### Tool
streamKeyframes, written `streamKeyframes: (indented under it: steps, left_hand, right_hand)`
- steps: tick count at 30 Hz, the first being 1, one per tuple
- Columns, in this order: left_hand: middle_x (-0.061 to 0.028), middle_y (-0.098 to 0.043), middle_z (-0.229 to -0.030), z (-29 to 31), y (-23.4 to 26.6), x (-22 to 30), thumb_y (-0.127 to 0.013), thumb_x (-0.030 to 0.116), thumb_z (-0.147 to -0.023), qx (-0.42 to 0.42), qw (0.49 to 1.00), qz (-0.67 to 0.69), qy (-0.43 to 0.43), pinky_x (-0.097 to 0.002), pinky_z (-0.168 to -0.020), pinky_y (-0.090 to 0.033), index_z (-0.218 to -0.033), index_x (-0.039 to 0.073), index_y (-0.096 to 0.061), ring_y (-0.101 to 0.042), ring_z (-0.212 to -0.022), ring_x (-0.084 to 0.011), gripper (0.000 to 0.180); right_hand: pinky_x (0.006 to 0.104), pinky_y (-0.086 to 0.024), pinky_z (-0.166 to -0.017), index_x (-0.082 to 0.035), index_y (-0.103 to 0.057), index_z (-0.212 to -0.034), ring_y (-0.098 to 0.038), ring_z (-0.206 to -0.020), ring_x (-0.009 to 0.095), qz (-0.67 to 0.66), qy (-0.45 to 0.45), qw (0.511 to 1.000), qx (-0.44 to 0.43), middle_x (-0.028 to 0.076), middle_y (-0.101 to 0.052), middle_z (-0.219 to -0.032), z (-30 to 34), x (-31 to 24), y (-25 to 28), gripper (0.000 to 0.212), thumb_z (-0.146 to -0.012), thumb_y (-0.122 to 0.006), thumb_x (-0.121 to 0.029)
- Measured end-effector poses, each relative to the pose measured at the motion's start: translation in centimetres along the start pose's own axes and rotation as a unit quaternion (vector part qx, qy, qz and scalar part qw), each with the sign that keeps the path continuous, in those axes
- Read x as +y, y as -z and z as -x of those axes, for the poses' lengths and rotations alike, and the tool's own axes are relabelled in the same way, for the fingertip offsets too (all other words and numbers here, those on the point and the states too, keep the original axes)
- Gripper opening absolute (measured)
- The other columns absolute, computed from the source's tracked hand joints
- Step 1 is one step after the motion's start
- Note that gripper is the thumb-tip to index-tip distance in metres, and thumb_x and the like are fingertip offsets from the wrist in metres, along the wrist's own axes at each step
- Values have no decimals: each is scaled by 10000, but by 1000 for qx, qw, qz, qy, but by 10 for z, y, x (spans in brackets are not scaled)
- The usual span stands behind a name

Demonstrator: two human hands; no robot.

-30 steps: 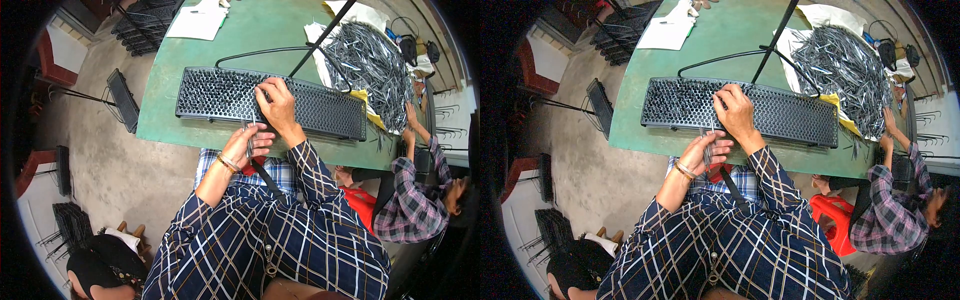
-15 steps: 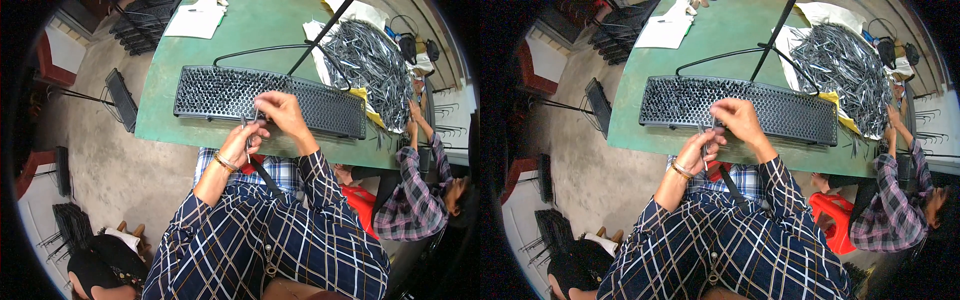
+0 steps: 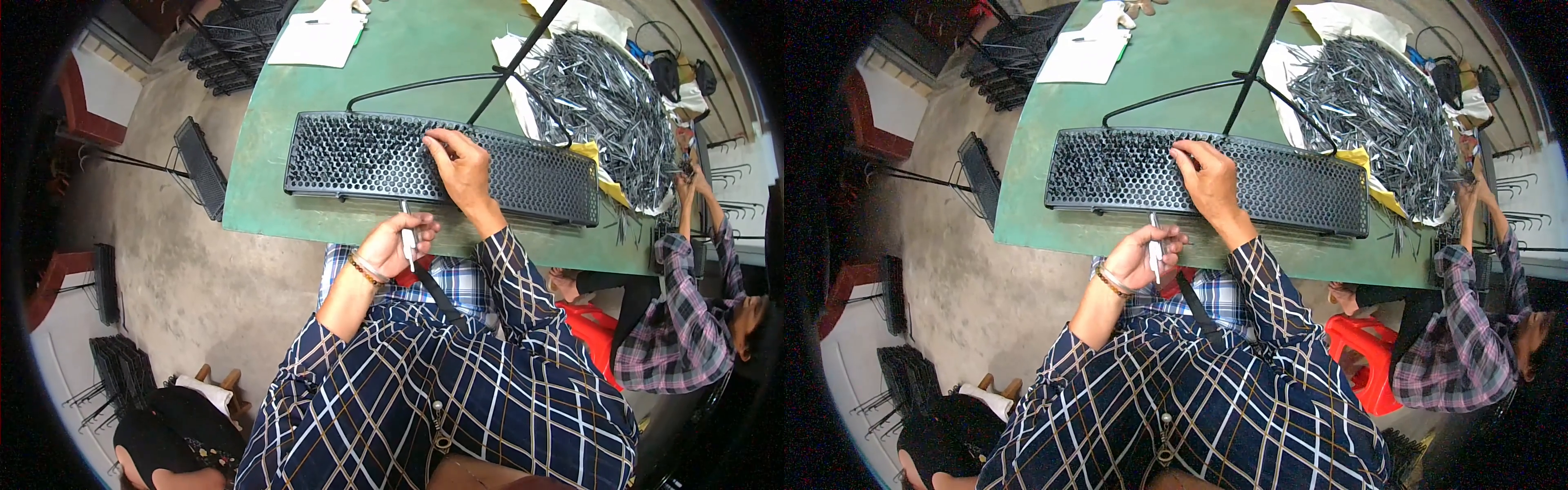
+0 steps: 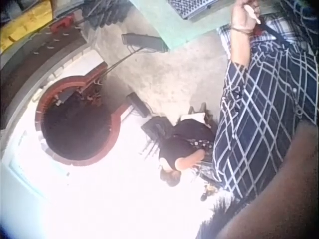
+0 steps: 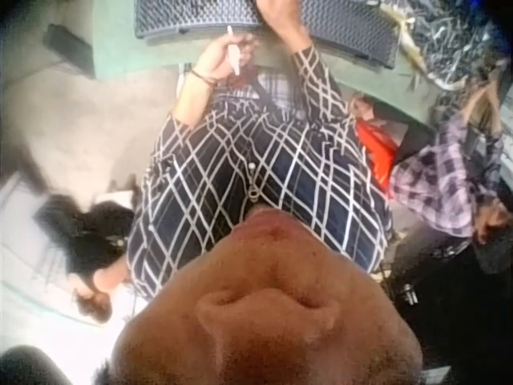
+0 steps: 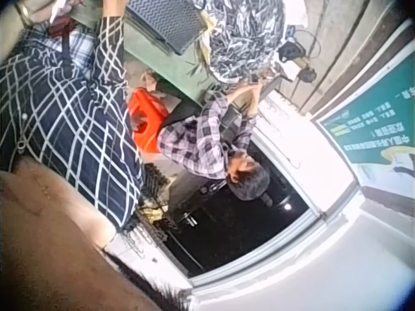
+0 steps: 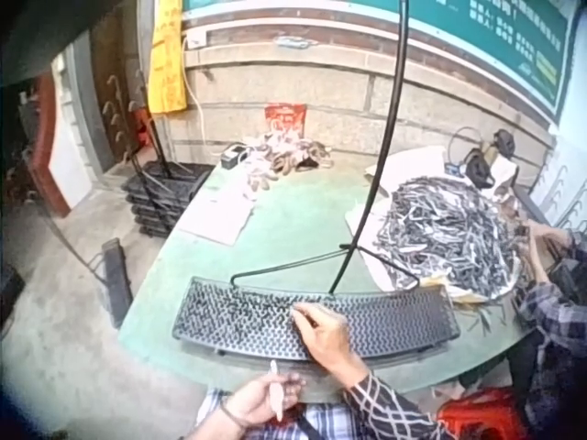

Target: Assembling small metal components into a perforated grill frame by hand.

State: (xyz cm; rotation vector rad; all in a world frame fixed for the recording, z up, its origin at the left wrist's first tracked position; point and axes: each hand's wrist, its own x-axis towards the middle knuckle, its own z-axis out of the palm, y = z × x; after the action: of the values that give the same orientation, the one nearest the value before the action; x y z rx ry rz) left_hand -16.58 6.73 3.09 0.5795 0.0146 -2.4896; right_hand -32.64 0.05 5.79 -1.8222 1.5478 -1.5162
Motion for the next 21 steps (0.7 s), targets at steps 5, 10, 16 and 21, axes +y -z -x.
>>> streamKeyframes:
  steps: [5, 10, 16, 21]
  left_hand:
    - [-148, -628, -965, 21, -4, -20, -488, 124, -895, 49, 997, -26, 48, -338, -788, -521, -994, -15, -561, -625, -862, -222, 186]
    - [-104, -620, -942, 60, -11, -62, -545, 153, -902, 74, 967, -215, 112, -308, -819, -520, -999, 3, -556, -622, -862, -188, 179]
    - [-67, -619, -931, 83, 15, -72, -513, 199, -932, 23, 896, -438, 65, -284, -825, -496, -1016, 9, -560, -611, -882, -150, 213]
    - [-78, -593, -1012, 78, 0, -50, -484, 220, -948, 112, 969, -207, 76, -403, -821, -526, -1079, 40, -527, -602, -945, -196, 226]
  right_hand:
    - [292, -491, -584, -22, -665, -892, -619, -687, 208, 67, 106, 991, -42, 87, -632, -843, 7, 7, -3, 113, -797, -664, -84]
    - [302, -493, -607, -24, -663, -932, -605, -719, 228, 97, 114, 988, -46, 94, -599, -899, 11, 0, -2, 159, -789, -672, -91]
    - [214, -411, -571, 2, -680, -930, -532, -674, 69, -80, -103, 980, -147, 33, -623, -806, 28, -22, 33, 164, -845, -639, -132]
    - [214, -429, -599, 4, -676, -950, -535, -692, 67, -185, -233, 911, -287, 12, -621, -808, 77, -32, 44, 201, -864, -633, -172]
